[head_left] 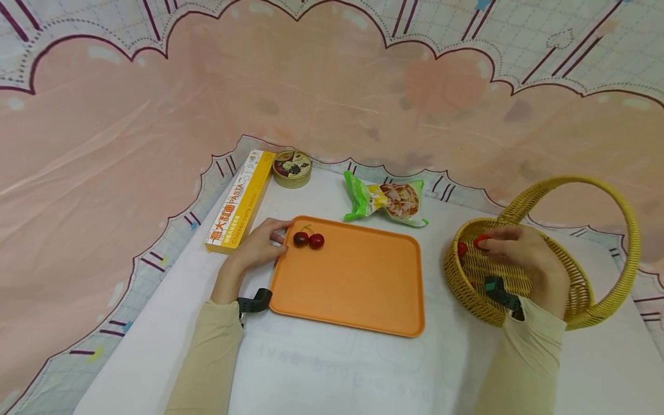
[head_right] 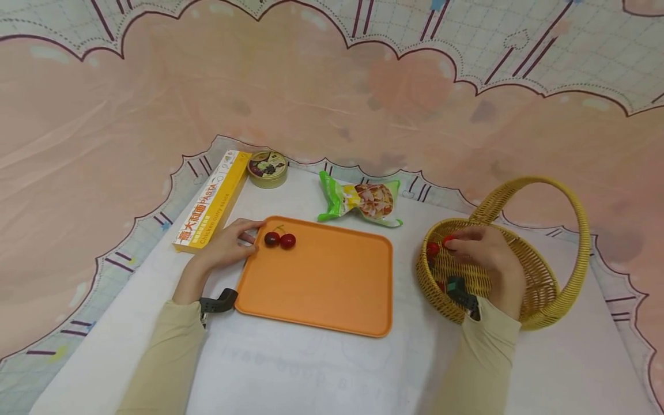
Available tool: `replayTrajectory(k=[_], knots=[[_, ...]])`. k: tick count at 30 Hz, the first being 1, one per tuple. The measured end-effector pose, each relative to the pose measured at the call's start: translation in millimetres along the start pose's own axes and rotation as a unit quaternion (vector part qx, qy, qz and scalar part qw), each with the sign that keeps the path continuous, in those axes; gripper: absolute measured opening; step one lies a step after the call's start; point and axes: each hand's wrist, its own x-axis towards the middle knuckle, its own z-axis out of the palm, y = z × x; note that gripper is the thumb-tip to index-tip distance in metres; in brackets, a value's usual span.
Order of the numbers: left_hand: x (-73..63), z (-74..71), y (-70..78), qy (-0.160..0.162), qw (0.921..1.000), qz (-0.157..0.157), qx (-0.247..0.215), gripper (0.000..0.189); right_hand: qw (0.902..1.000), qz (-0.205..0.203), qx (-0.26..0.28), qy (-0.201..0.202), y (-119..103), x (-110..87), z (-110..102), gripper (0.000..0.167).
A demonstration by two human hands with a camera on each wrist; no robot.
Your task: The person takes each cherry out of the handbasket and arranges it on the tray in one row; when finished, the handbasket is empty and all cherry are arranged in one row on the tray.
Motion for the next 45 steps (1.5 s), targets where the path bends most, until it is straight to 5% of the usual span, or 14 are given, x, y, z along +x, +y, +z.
replayTrajectory(k=[8,13,19,34,39,45], knots=[[-0.5,0.1,-0.8,0.002,1.0000,-0.010,0.000,0.059,0.9950,-0.072,0.068,0.008,-9,5.7,19,0.050],[-0.6,0.7,-1.1,0.002,1.0000,-0.002,-0.004,0.059,0.9937,-0.101,0.043,0.024,-19,12.8,36,0.049],[1.3,1.5,-1.4,-0.002,1.0000,0.002,-0.002,0.059,0.9943,-0.091,0.000,0.056,-39,26.1,69,0.050],[-1.7,-0.6,-0.9,0.001,1.0000,-0.005,-0.001,0.059,0.9959,-0.051,0.075,-0.006,-80,76.2,206,0.026],[-1.7,-1.0,2.2,0.004,1.0000,0.002,-0.004,0.059,0.9929,-0.040,0.110,-0.020,-87,83.6,232,0.025],[-1.6,-1.6,3.0,0.006,1.0000,0.001,-0.002,0.059,0.9951,-0.053,0.083,0.004,-91,86.1,245,0.024]])
